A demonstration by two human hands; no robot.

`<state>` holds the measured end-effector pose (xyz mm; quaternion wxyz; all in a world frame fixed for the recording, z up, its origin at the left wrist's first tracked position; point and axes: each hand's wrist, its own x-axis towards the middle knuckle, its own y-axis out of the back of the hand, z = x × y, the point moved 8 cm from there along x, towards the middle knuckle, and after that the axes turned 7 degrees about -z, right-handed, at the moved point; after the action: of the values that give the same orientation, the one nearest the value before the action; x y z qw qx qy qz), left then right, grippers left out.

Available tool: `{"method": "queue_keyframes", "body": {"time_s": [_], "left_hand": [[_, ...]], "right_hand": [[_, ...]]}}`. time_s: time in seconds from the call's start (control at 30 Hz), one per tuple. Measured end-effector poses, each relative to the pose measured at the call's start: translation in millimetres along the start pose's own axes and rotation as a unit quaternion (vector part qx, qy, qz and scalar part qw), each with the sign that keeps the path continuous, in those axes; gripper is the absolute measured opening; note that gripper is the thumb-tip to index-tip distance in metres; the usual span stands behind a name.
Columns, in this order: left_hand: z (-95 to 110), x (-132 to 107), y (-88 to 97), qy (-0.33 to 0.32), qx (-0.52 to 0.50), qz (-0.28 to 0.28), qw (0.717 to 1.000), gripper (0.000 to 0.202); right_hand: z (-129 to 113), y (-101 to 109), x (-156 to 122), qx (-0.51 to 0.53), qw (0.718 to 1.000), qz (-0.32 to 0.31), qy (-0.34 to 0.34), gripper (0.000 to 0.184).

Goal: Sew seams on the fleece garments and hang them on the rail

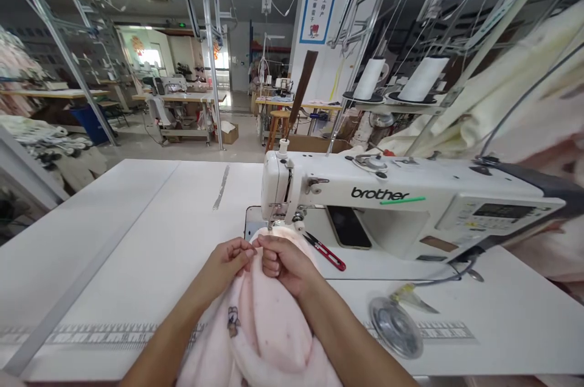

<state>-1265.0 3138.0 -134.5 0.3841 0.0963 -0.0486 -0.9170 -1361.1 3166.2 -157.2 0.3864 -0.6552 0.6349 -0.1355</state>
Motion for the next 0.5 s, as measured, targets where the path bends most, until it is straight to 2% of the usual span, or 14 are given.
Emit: {"method": "queue_keyframes", "body": {"time_s": [0.07, 0.17, 0.23, 0.3, 0.37, 0.43, 0.5], "left_hand": [[7, -2, 6.3, -0.023, 0.058, 0.047, 0.997, 0.027], [34, -9, 12.9, -0.071, 0.155, 0.143, 0.975, 0.025], [53, -7, 5.0, -0.095, 0.177, 0.143, 0.969, 0.025], [65, 3, -7.6, -0.104, 0.133, 0.098, 0.981, 0.023], [67, 16, -13.9, -0.098, 0.033, 0.067, 0.992, 0.018], [62, 26, -10.6, -0.094, -0.055, 0.074, 0.991, 0.013], [53, 32, -2.1, -0.093, -0.091, 0.102, 0.986, 0.016]], "right_hand": [[2, 2, -9, -0.005, 1.000, 0.006, 0.018, 0.026], [3, 8, -20, 0.002, 0.997, 0.029, 0.068, 0.035], [3, 9, -21, 0.003, 0.996, 0.032, 0.084, 0.035], [6, 6, -18, 0.001, 0.997, 0.021, 0.072, 0.031], [8, 3, -12, 0.002, 0.999, 0.004, 0.044, 0.027], [8, 1, -8, 0.011, 1.000, -0.015, 0.015, 0.025], [6, 1, -7, 0.030, 0.999, -0.032, 0.003, 0.025]]}}
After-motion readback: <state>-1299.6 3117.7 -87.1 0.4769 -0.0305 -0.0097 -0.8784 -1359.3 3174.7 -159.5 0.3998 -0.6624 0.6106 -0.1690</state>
